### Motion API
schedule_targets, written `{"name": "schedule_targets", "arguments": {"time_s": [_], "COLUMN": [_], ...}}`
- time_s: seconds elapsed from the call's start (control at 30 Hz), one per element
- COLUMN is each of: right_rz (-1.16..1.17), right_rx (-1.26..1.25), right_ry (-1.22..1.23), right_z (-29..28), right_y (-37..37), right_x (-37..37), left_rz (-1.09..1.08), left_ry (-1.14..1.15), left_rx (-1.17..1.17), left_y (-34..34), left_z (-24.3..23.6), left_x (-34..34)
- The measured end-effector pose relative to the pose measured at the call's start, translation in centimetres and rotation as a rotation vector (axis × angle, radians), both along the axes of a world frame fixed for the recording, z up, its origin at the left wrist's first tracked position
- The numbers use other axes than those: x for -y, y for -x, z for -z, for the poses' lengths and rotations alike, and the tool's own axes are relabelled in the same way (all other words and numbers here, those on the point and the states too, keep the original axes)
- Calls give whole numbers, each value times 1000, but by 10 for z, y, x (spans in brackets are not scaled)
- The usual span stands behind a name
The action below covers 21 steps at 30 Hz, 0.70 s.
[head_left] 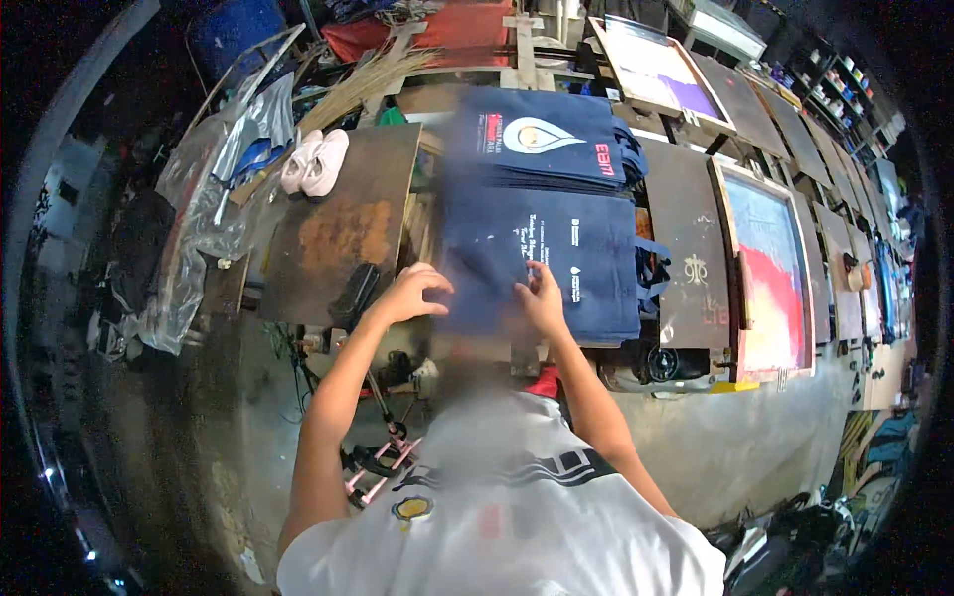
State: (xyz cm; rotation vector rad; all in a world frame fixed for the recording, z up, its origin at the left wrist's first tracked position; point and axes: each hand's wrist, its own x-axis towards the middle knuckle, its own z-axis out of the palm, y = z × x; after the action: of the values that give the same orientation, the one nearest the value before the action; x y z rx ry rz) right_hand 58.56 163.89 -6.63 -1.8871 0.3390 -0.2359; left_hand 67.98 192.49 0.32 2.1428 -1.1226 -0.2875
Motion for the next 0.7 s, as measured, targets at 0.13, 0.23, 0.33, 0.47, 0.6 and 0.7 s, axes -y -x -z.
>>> {"name": "schedule_targets", "arguments": {"time_s": [0.13,0.23,0.33,0.47,0.6,0.7], "right_rz": [-36,-22,-9,45,-15,-247], "right_rx": [-11,46,75,161,336,370], "right_ry": [-33,-3,24,186,561,711], "right_z": [-1,8,0,-18,-26,-46], "right_y": [-2,-3,0,5,8,12], "right_x": [2,6,2,-10,-7,-8], "left_rz": [62,75,8,-16,32,66], "left_ry": [-55,-56,9,91,2,-93], "left_rx": [47,133,179,291,323,266], "left_y": [-6,-13,-25,-48,-70,-81], "left_z": [-5,-12,-14,-2,32,51], "left_x": [7,22,45,91,130,144]}}
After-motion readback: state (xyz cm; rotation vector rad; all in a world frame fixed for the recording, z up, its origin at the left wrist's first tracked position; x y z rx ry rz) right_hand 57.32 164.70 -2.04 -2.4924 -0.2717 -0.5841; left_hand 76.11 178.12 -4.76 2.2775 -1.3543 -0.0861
